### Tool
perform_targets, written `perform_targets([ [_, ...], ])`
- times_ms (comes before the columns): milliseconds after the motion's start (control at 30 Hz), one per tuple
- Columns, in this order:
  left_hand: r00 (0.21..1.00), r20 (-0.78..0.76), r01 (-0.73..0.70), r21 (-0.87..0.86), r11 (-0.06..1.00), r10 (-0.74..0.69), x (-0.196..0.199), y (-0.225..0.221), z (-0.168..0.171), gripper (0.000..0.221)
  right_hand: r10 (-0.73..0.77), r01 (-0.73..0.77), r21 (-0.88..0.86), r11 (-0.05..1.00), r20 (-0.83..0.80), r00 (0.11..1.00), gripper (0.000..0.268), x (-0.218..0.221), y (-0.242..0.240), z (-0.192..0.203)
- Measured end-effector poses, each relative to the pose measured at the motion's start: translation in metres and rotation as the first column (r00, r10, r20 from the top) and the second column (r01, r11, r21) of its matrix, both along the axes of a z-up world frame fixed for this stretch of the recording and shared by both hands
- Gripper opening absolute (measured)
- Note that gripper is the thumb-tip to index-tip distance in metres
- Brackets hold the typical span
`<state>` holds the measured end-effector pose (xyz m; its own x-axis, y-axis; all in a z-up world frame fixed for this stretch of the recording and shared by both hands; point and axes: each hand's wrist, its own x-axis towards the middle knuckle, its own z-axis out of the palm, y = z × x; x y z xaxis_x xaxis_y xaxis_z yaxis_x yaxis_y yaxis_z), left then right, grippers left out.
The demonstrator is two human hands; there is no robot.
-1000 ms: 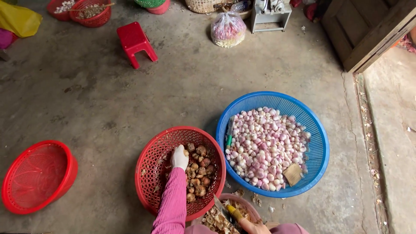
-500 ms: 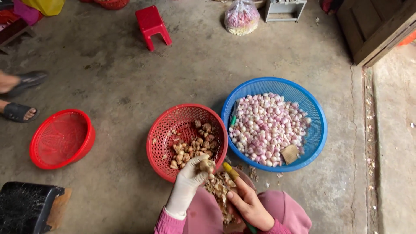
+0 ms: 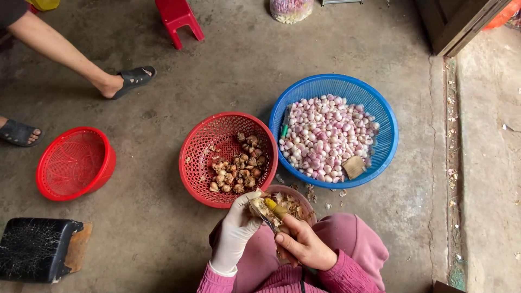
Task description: Peeling small onions or shallots using a knife and placing them into a bowl.
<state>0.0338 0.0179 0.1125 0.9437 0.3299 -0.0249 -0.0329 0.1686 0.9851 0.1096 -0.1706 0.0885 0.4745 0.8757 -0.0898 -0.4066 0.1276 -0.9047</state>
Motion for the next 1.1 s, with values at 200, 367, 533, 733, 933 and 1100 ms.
perform_targets([
  [200,0.996,-0.045,0.071,-0.186,0.980,-0.081,-0.004,0.004,-0.012,0.045,-0.083,0.104,-0.025,0.994,0.433,0.897,0.055,-0.001,-0.004,0.004],
  [367,0.987,-0.020,0.155,-0.186,0.970,-0.161,-0.005,0.004,-0.003,0.053,-0.089,0.088,0.023,0.996,0.449,0.889,0.050,0.000,-0.005,0.009],
  [533,0.983,-0.045,0.159,-0.252,0.955,-0.176,-0.007,0.009,-0.004,0.060,-0.053,0.046,0.026,0.999,0.399,0.916,0.053,-0.002,-0.007,0.010],
  [733,0.983,-0.081,0.140,-0.235,0.962,-0.163,-0.009,0.010,-0.003,0.059,-0.064,0.051,0.042,0.998,0.419,0.906,0.050,-0.003,-0.004,0.008],
  [933,0.992,-0.038,0.120,-0.039,0.992,-0.122,-0.009,0.002,0.006,0.049,-0.156,0.152,0.053,0.987,0.550,0.820,0.034,-0.002,0.001,0.015],
  [1100,0.956,-0.080,0.252,-0.275,0.928,-0.283,-0.005,0.017,0.004,0.053,-0.145,0.132,0.064,0.989,0.564,0.813,0.047,-0.003,0.001,0.018],
])
